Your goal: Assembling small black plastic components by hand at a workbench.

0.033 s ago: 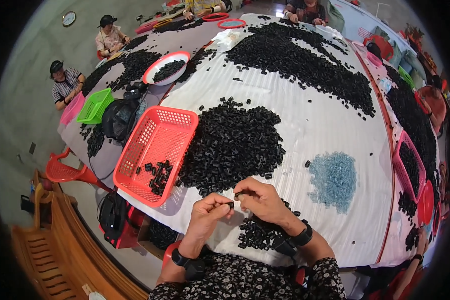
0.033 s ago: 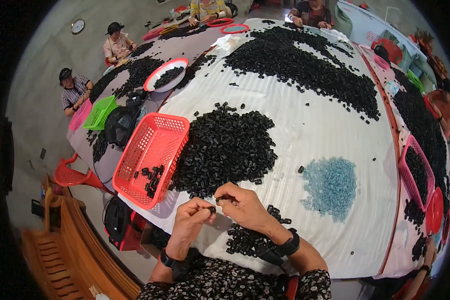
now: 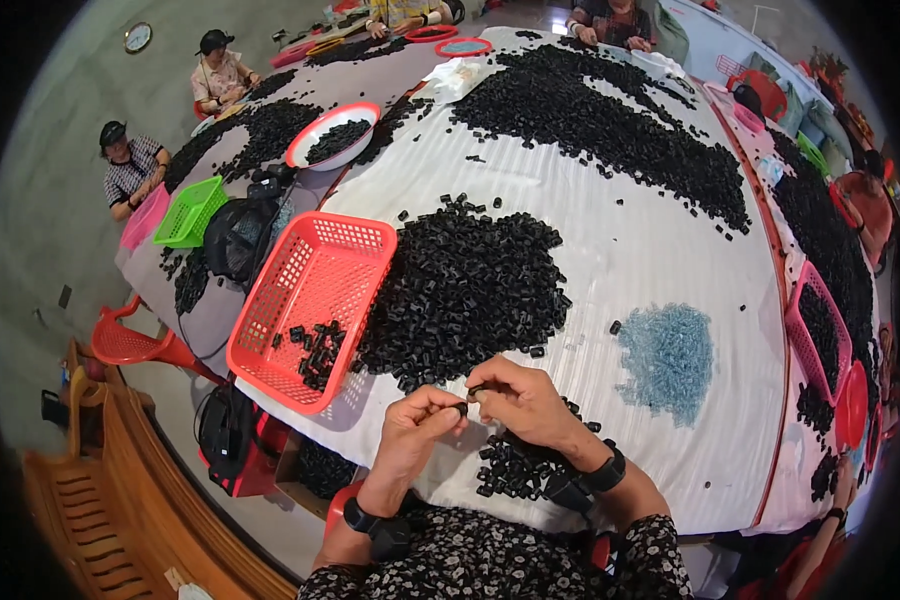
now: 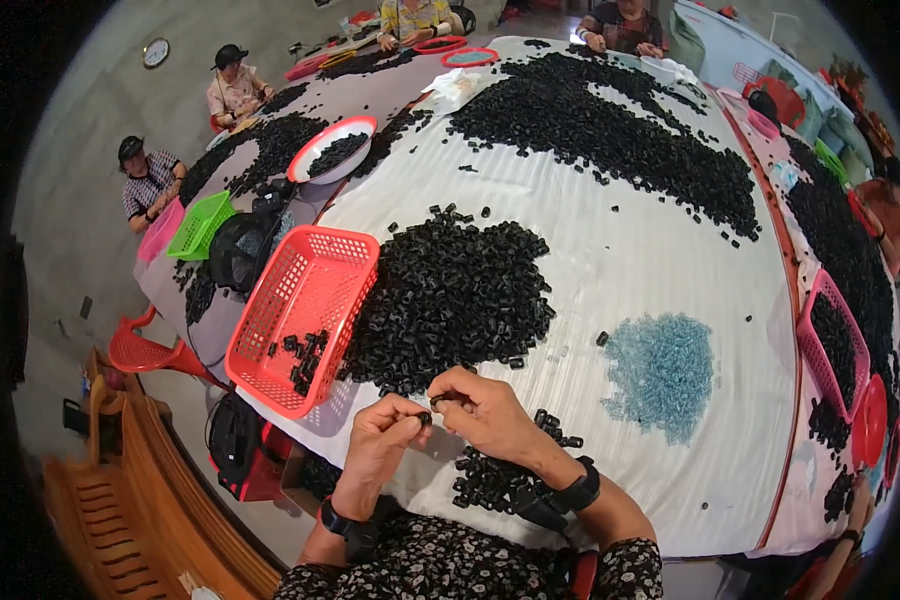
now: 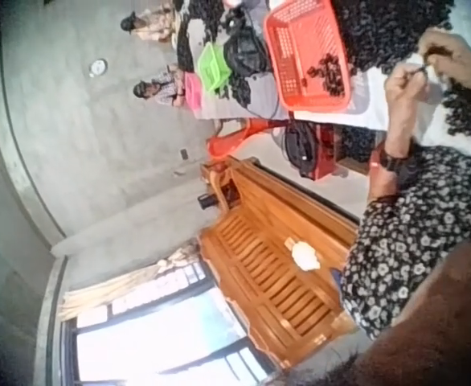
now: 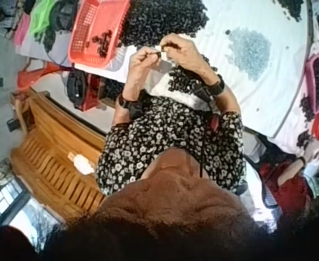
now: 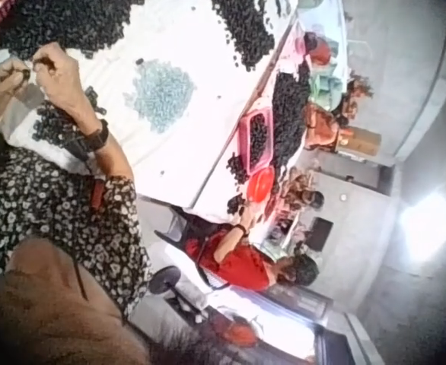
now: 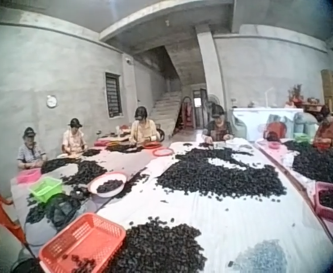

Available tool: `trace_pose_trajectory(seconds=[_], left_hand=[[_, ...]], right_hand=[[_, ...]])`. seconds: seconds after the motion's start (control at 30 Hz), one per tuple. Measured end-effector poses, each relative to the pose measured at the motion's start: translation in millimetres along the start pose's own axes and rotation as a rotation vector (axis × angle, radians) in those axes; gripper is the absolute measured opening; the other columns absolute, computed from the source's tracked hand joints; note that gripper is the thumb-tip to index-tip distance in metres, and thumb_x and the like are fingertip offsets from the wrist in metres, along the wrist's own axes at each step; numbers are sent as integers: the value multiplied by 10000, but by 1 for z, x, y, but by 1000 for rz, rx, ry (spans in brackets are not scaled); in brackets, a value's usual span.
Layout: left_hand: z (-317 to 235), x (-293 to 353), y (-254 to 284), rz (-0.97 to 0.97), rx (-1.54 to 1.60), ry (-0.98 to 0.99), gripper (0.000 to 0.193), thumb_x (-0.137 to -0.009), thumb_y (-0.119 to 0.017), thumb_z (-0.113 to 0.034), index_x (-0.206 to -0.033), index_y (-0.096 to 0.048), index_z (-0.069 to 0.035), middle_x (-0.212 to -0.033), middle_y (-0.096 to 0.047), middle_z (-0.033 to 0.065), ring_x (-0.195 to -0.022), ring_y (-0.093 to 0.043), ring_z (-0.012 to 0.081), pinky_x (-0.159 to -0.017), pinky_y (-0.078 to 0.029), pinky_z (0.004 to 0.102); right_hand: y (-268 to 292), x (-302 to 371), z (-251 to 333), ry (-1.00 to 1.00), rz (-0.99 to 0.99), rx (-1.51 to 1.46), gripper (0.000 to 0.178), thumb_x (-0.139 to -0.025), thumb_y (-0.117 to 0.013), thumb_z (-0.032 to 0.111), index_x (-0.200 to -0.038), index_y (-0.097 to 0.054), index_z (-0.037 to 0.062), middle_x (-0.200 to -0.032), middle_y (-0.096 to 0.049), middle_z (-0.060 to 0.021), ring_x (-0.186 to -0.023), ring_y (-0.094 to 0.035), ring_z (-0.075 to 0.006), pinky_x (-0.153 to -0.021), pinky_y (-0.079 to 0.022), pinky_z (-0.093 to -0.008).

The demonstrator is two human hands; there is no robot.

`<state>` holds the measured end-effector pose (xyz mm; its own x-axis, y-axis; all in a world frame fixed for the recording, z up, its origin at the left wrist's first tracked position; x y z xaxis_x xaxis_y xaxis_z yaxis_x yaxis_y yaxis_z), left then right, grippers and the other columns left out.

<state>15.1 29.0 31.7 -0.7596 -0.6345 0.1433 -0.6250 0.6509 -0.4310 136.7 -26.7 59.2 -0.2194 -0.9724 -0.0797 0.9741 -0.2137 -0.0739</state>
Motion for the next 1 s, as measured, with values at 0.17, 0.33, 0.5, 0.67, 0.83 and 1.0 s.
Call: trace_pose_trajectory(seconds=[0.17, 0.33, 0.5, 0.67, 0.83, 1.0], left_hand=[[-2, 2, 4, -27, -89, -57, 121, -840, -603, -51, -939, -592, 18, -814, -626, 67, -732, -596, 109, -656, -483, 234], [-2, 3, 8, -63, -151, -91, 128, -835, -618, -57, -940, -595, 11, -823, -632, 54, -730, -597, 99, -651, -488, 222], [0, 3, 6, -61, -144, -83, 114, -832, -618, -45, -928, -597, 14, -827, -635, 57, -724, -598, 94, -650, -492, 214], [0, 4, 7, -52, -170, -81, 111, -835, -613, -43, -924, -595, 19, -817, -637, 64, -710, -599, 96, -645, -497, 218], [-1, 3, 4, -45, -184, -78, 99, -838, -605, -39, -914, -594, 23, -802, -639, 68, -704, -598, 99, -637, -494, 219], [2, 4, 3, -62, -158, -108, 42, -843, -584, 4, -882, -582, 18, -773, -633, 55, -684, -589, 80, -635, -485, 204]], right_hand=[[-1, 0, 7, 79, 16, 113, 149, -833, -525, 28, -968, -586, 6, -819, -550, -30, -659, -520, -65, -570, -420, -206], [-5, 1, 13, 146, -1, 210, 142, -832, -544, 31, -967, -582, 5, -815, -536, -12, -672, -506, -41, -582, -411, -186], [-6, 2, 3, 63, 3, 172, 109, -802, -550, 45, -903, -539, 4, -779, -542, -25, -652, -503, -71, -567, -413, -232], [-12, 3, 18, 124, 51, 293, 109, -808, -547, 31, -913, -534, 5, -775, -527, -56, -650, -521, -113, -577, -426, -252], [-14, 7, 26, 223, 30, 402, 106, -833, -544, 41, -936, -548, 16, -810, -560, -82, -668, -574, -172, -606, -453, -264], [-36, 15, 35, 487, 73, 742, 218, -789, -507, 12, -1002, -480, -28, -761, -481, -109, -701, -528, -241, -619, -453, -314]])
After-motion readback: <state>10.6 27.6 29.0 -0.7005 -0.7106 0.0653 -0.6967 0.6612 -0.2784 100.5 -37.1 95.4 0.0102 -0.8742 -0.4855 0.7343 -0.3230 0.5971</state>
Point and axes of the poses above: each hand's wrist, its own x-axis away from the middle knuckle, its own y-axis out of the back of the hand, z = x × y, the point moved 8 cm from there along -x, towards the middle knuckle
